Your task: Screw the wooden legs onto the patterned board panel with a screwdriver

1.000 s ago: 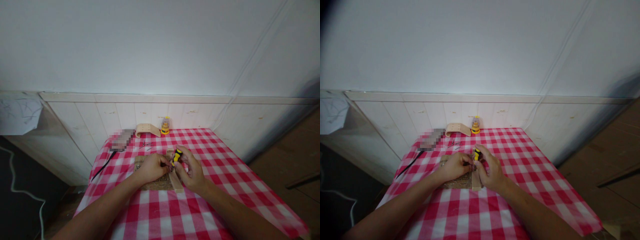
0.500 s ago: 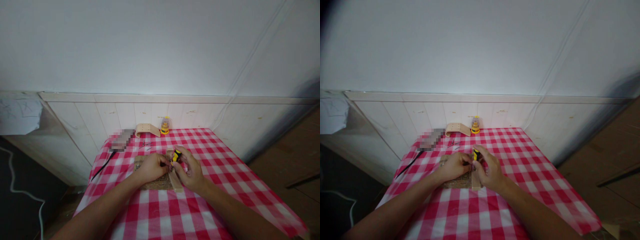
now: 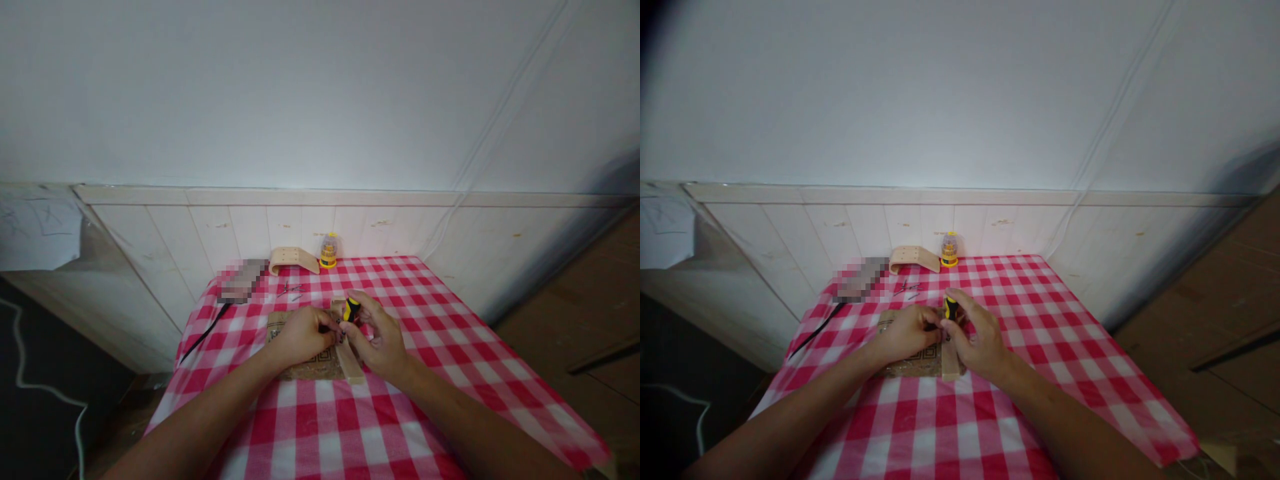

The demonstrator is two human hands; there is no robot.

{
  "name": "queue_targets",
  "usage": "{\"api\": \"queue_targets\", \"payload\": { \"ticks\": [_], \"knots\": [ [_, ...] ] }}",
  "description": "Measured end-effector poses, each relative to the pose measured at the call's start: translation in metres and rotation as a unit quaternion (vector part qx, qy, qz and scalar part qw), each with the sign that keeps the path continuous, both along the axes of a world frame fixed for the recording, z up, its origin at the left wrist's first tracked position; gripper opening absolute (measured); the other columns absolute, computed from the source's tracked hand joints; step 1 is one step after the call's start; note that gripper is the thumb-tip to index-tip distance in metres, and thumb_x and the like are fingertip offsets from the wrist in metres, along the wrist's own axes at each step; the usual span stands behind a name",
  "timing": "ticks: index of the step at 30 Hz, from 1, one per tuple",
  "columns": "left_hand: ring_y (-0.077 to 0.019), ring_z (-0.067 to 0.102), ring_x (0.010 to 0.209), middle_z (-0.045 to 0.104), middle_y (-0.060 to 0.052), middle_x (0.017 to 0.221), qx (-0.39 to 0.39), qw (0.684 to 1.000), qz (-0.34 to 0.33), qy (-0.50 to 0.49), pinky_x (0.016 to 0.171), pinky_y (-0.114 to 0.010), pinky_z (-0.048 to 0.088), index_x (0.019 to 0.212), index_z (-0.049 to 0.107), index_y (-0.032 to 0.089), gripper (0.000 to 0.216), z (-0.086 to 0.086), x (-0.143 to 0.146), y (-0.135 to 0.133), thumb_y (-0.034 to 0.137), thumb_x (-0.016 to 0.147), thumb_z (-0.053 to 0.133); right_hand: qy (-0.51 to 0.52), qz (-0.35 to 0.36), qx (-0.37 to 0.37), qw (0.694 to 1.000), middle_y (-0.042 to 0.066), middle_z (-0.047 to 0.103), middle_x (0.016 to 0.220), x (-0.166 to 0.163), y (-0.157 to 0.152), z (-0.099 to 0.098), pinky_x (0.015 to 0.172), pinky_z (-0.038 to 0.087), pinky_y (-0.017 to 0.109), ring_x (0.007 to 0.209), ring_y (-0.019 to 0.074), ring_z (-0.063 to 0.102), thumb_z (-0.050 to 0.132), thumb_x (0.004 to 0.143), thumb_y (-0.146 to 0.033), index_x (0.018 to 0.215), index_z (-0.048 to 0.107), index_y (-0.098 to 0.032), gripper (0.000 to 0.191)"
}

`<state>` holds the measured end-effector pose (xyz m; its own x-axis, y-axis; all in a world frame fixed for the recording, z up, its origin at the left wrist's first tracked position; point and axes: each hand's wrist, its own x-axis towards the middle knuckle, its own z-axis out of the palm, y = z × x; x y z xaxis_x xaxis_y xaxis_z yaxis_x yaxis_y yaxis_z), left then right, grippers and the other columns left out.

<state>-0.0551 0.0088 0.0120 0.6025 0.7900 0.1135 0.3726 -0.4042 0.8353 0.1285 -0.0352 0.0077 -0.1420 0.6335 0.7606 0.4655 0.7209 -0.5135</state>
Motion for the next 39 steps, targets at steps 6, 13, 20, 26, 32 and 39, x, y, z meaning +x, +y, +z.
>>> {"api": "queue_targets", "payload": {
  "ticks": [6,13,20,26,32,39],
  "knots": [
    [-0.0184,0.073,0.074,0.081,-0.002,0.082,0.000,1.000,-0.003,0.002,0.072,-0.027,0.052,0.081,0.081,0.019,0.020,0.0016,-0.0006,-0.0004,0.015,0.078,0.062,0.006,-0.001,-0.006,1.000,0.008,0.075,0.111,0.0002,0.0011,-0.0017,0.075,0.063,0.032,0.082,0.0193,0.074,0.065,0.093,-0.023,0.141,0.053,-0.028,0.050],
    [-0.0180,0.073,0.073,0.081,-0.002,0.081,0.002,1.000,-0.008,-0.019,0.071,-0.026,0.052,0.079,0.081,0.017,0.022,-0.0014,0.0001,0.0004,0.010,0.076,0.060,0.010,0.038,-0.014,0.999,0.008,0.074,0.113,-0.0003,-0.0029,0.0030,0.080,0.063,0.031,0.090,0.0200,0.076,0.059,0.094,-0.018,0.144,0.048,-0.028,0.052],
    [-0.0181,0.072,0.075,0.080,-0.002,0.081,-0.013,1.000,-0.006,-0.024,0.072,-0.026,0.053,0.080,0.080,0.018,0.019,-0.0036,0.0005,0.0009,0.012,0.077,0.062,0.025,0.053,-0.037,0.998,0.009,0.074,0.105,0.0003,-0.0035,0.0034,0.075,0.063,0.031,0.084,0.0189,0.075,0.054,0.097,-0.019,0.147,0.043,-0.024,0.051],
    [-0.0176,0.072,0.076,0.080,-0.002,0.083,-0.015,1.000,-0.010,-0.018,0.073,-0.026,0.053,0.081,0.080,0.018,0.020,-0.0053,0.0007,0.0020,0.012,0.078,0.062,0.033,0.050,-0.041,0.997,0.009,0.073,0.107,0.0008,-0.0021,0.0017,0.074,0.063,0.031,0.083,0.0185,0.074,0.057,0.096,-0.020,0.146,0.045,-0.025,0.052],
    [-0.0177,0.072,0.076,0.080,-0.002,0.083,-0.006,1.000,-0.004,-0.010,0.072,-0.026,0.053,0.080,0.080,0.018,0.021,-0.0043,0.0005,0.0014,0.010,0.076,0.061,0.037,0.046,-0.043,0.997,0.009,0.073,0.109,0.0007,-0.0020,0.0008,0.077,0.063,0.032,0.089,0.0201,0.074,0.058,0.094,-0.020,0.144,0.047,-0.027,0.051],
    [-0.0177,0.072,0.075,0.080,-0.002,0.081,-0.003,1.000,-0.006,-0.012,0.072,-0.026,0.053,0.079,0.080,0.018,0.019,-0.0018,0.0002,0.0007,0.011,0.077,0.062,0.033,0.043,-0.043,0.998,0.009,0.073,0.111,0.0013,-0.0007,-0.0005,0.076,0.063,0.032,0.087,0.0200,0.075,0.060,0.094,-0.020,0.144,0.048,-0.027,0.052]
  ]
}}
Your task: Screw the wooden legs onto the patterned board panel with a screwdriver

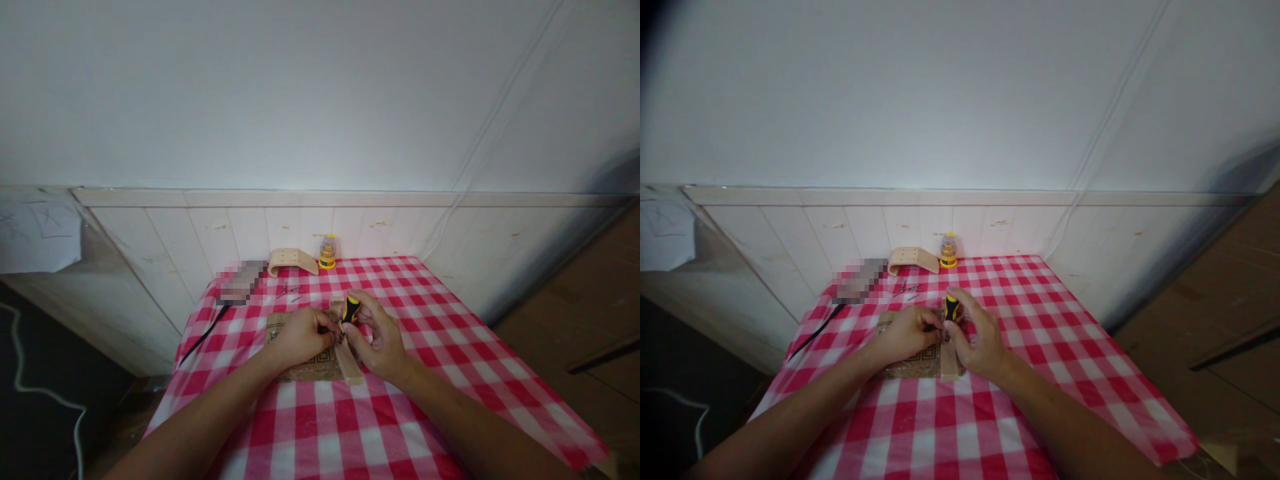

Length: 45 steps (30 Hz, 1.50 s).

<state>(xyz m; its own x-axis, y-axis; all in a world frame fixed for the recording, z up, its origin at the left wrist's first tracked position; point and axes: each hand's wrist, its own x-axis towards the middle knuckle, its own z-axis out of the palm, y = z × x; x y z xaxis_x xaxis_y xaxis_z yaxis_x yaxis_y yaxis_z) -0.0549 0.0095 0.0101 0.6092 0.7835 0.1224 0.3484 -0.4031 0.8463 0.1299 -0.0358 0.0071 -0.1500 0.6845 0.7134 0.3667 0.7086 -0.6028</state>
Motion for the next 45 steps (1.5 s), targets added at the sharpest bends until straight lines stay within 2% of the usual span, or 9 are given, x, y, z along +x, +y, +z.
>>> {"api": "queue_targets", "payload": {
  "ticks": [14,27,34,37,42,45],
  "knots": [
    [-0.0170,0.072,0.075,0.080,-0.002,0.081,-0.002,1.000,-0.005,-0.009,0.073,-0.025,0.053,0.079,0.080,0.018,0.017,-0.0009,0.0001,0.0002,0.014,0.080,0.064,-0.001,-0.020,0.002,1.000,0.008,0.073,0.110,-0.0016,-0.0008,0.0024,0.070,0.063,0.029,0.084,0.0190,0.073,0.063,0.091,-0.019,0.141,0.050,-0.027,0.052],
    [-0.0176,0.071,0.072,0.080,-0.002,0.080,0.004,1.000,0.007,-0.002,0.069,-0.025,0.050,0.080,0.080,0.017,0.018,0.0009,-0.0003,-0.0010,0.014,0.078,0.063,-0.009,-0.034,0.010,0.999,0.007,0.073,0.110,-0.0012,0.0006,0.0030,0.073,0.062,0.030,0.084,0.0188,0.074,0.066,0.090,-0.019,0.140,0.051,-0.028,0.053],
    [-0.0173,0.071,0.072,0.080,-0.002,0.080,0.002,1.000,0.001,-0.005,0.069,-0.025,0.051,0.080,0.080,0.017,0.019,-0.0014,-0.0001,0.0004,0.013,0.077,0.062,-0.013,-0.040,0.019,0.999,0.009,0.072,0.116,0.0003,0.0020,0.0000,0.078,0.063,0.032,0.092,0.0204,0.074,0.069,0.089,-0.020,0.139,0.052,-0.027,0.053],
    [-0.0175,0.071,0.073,0.080,-0.002,0.081,0.004,1.000,-0.002,-0.004,0.070,-0.025,0.051,0.081,0.081,0.018,0.019,-0.0022,0.0001,0.0009,0.013,0.077,0.062,-0.008,-0.027,0.014,1.000,0.009,0.072,0.117,0.0007,0.0012,-0.0002,0.079,0.063,0.032,0.093,0.0212,0.075,0.067,0.090,-0.019,0.139,0.052,-0.027,0.052],
    [-0.0180,0.073,0.076,0.081,-0.002,0.083,-0.006,1.000,-0.003,-0.015,0.073,-0.026,0.053,0.080,0.081,0.018,0.021,-0.0041,0.0002,0.0013,0.011,0.076,0.061,0.026,0.037,-0.012,0.999,0.010,0.073,0.111,-0.0011,-0.0020,0.0036,0.083,0.064,0.035,0.094,0.0216,0.076,0.057,0.095,-0.017,0.144,0.045,-0.027,0.051],
    [-0.0178,0.073,0.076,0.081,-0.002,0.082,-0.011,1.000,0.003,-0.017,0.071,-0.025,0.052,0.080,0.080,0.018,0.020,-0.0064,0.0002,0.0019,0.012,0.077,0.062,0.034,0.036,-0.011,0.999,0.009,0.072,0.106,-0.0028,-0.0033,0.0058,0.081,0.064,0.035,0.091,0.0207,0.076,0.055,0.097,-0.018,0.146,0.043,-0.026,0.051]
  ]
}}
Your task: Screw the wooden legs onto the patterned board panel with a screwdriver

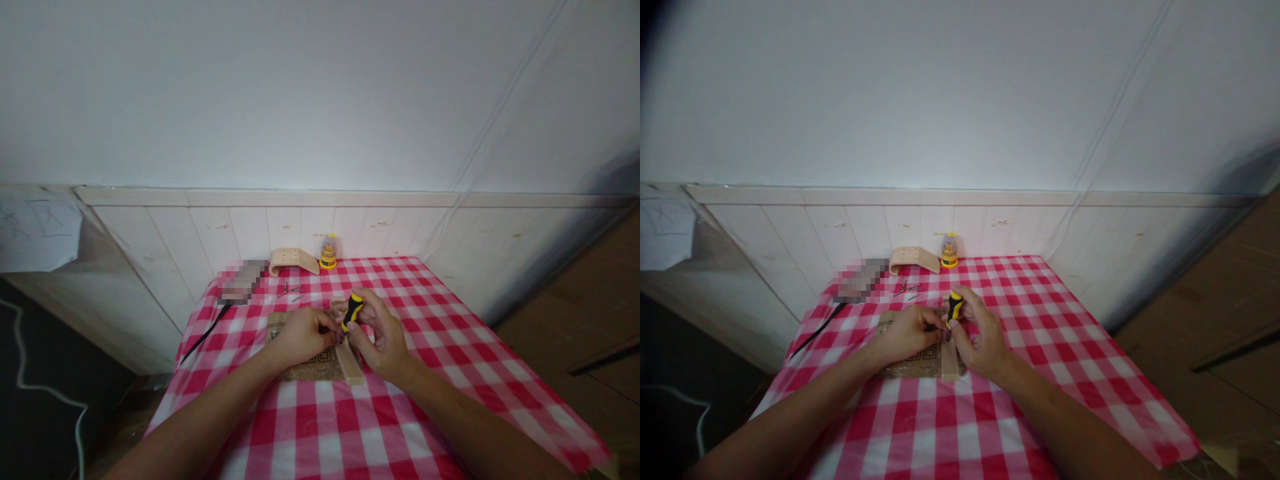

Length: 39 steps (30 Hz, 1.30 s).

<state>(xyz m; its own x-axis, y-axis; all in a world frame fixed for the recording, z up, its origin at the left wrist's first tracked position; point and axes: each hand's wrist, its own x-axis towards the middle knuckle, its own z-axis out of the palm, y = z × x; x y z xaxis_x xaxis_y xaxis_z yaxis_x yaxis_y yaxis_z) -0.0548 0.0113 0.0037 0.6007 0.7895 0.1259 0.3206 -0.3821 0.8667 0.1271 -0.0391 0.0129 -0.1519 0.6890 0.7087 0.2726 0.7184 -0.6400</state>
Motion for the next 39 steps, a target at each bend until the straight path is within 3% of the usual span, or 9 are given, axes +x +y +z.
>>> {"api": "queue_targets", "payload": {
  "ticks": [15,39],
  "knots": [
    [-0.0175,0.073,0.075,0.081,-0.001,0.081,0.015,1.000,0.002,0.008,0.070,-0.025,0.052,0.080,0.080,0.019,0.019,0.0019,-0.0001,-0.0010,0.013,0.077,0.063,-0.019,-0.050,0.027,0.998,0.009,0.071,0.113,0.0015,0.0028,-0.0037,0.077,0.062,0.031,0.088,0.0188,0.073,0.062,0.093,-0.017,0.145,0.048,-0.029,0.055],
    [-0.0188,0.072,0.074,0.081,-0.002,0.080,0.005,1.000,-0.002,0.018,0.071,-0.027,0.052,0.079,0.081,0.019,0.020,0.0063,-0.0006,-0.0016,0.014,0.076,0.062,-0.033,-0.067,0.018,0.997,0.010,0.071,0.115,0.0027,0.0042,-0.0063,0.076,0.063,0.033,0.089,0.0206,0.074,0.065,0.093,-0.022,0.141,0.050,-0.028,0.051]
  ]
}}
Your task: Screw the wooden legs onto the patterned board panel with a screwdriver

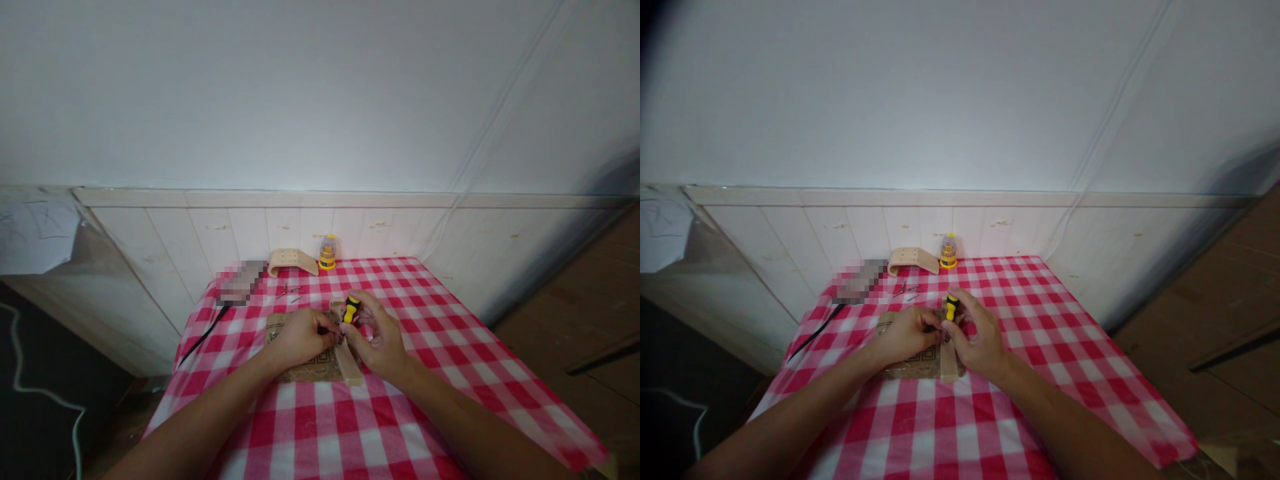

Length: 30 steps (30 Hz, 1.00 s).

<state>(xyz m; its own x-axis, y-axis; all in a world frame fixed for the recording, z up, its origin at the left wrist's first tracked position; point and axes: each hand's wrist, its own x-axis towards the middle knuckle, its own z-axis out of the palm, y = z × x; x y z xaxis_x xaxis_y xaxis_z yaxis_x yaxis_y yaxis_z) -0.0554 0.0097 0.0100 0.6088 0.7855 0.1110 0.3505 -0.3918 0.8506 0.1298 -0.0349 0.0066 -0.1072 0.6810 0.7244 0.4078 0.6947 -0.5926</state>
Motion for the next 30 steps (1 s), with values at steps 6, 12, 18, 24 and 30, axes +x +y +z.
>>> {"api": "queue_targets", "payload": {
  "ticks": [6,12,18,24,30],
  "knots": [
    [-0.0183,0.073,0.076,0.081,-0.001,0.082,-0.005,1.000,0.007,-0.005,0.073,-0.026,0.053,0.079,0.080,0.019,0.019,-0.0022,0.0008,-0.0002,0.013,0.076,0.062,-0.008,0.027,-0.005,1.000,0.010,0.072,0.113,0.0003,-0.0022,0.0040,0.078,0.063,0.033,0.089,0.0210,0.075,0.058,0.096,-0.022,0.143,0.047,-0.026,0.049],
    [-0.0183,0.073,0.077,0.081,-0.002,0.082,-0.003,1.000,0.005,-0.013,0.074,-0.026,0.054,0.079,0.080,0.018,0.021,-0.0051,0.0010,0.0009,0.011,0.075,0.060,-0.014,0.057,-0.027,0.998,0.010,0.072,0.109,0.0004,-0.0037,0.0048,0.080,0.064,0.036,0.087,0.0211,0.074,0.052,0.099,-0.024,0.148,0.040,-0.025,0.050],
    [-0.0179,0.072,0.074,0.080,-0.002,0.081,0.005,1.000,0.008,0.003,0.071,-0.026,0.052,0.079,0.080,0.018,0.020,-0.0022,0.0006,-0.0001,0.013,0.077,0.061,-0.011,0.041,-0.020,0.999,0.009,0.072,0.103,-0.0002,-0.0028,0.0045,0.075,0.063,0.033,0.081,0.0193,0.073,0.054,0.099,-0.026,0.146,0.043,-0.024,0.049],
    [-0.0187,0.073,0.078,0.081,-0.001,0.083,0.007,1.000,0.010,0.010,0.074,-0.027,0.053,0.079,0.080,0.019,0.019,-0.0012,0.0005,-0.0001,0.013,0.077,0.062,-0.008,0.041,-0.014,0.999,0.008,0.071,0.098,-0.0004,-0.0022,0.0046,0.071,0.062,0.032,0.076,0.0187,0.071,0.055,0.098,-0.024,0.145,0.044,-0.025,0.049],
    [-0.0192,0.072,0.077,0.081,-0.002,0.082,0.000,1.000,0.016,0.012,0.075,-0.027,0.054,0.082,0.081,0.019,0.021,-0.0025,0.0005,0.0005,0.013,0.076,0.062,-0.008,0.037,-0.011,0.999,0.008,0.071,0.101,-0.0008,-0.0020,0.0049,0.071,0.062,0.032,0.078,0.0191,0.072,0.056,0.097,-0.025,0.144,0.046,-0.025,0.048]
  ]
}}
